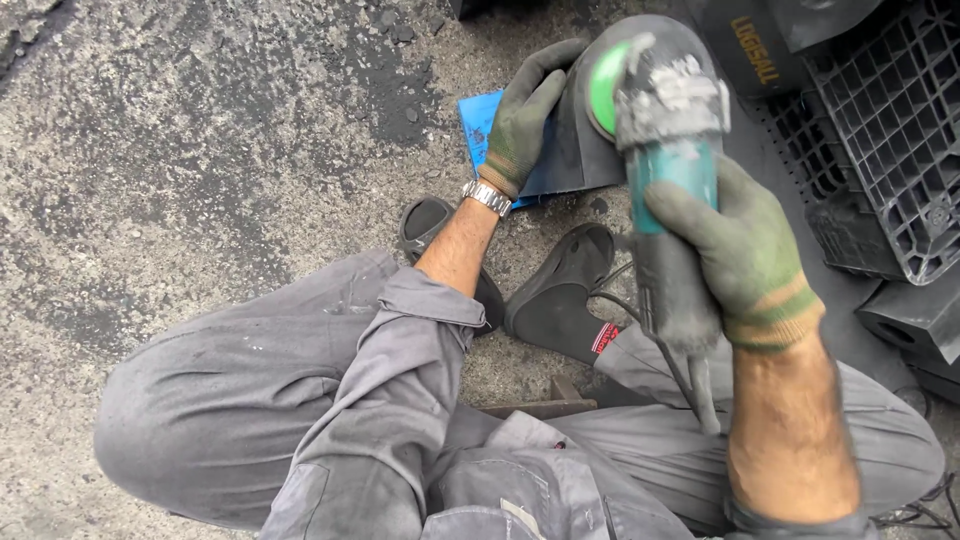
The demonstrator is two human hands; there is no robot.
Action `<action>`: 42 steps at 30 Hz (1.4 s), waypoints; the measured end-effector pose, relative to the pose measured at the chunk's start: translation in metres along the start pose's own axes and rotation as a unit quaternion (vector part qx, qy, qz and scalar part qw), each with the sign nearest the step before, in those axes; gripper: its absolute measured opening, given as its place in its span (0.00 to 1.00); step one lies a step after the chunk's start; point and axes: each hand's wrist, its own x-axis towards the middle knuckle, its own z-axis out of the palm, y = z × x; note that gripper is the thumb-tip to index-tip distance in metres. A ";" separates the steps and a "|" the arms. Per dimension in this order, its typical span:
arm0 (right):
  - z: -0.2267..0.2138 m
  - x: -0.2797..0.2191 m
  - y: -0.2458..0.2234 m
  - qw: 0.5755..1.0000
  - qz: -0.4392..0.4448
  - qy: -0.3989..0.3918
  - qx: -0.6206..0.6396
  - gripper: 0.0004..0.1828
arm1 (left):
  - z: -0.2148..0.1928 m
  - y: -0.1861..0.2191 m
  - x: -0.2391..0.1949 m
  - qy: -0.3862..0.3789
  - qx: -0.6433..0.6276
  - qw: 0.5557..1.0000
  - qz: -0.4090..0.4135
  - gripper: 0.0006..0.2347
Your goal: Sanding and finishing black industrial rubber or foam components using an angle grinder with a sanding disc.
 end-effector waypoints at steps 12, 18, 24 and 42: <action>0.006 -0.026 0.020 0.998 0.001 0.007 -0.057 0.27 | -0.003 0.009 -0.001 -0.018 0.039 0.999 0.033 0.16; -0.018 -0.063 0.055 0.991 0.100 0.041 0.084 0.28 | -0.005 -0.004 0.001 -0.017 0.003 1.000 0.022 0.15; -0.004 -0.033 0.033 0.999 0.031 0.023 0.009 0.28 | -0.004 -0.006 0.000 -0.021 -0.052 0.998 0.001 0.15; -0.046 -0.032 0.051 0.999 0.026 0.035 0.032 0.29 | 0.015 0.000 -0.007 0.025 -0.013 0.999 0.020 0.16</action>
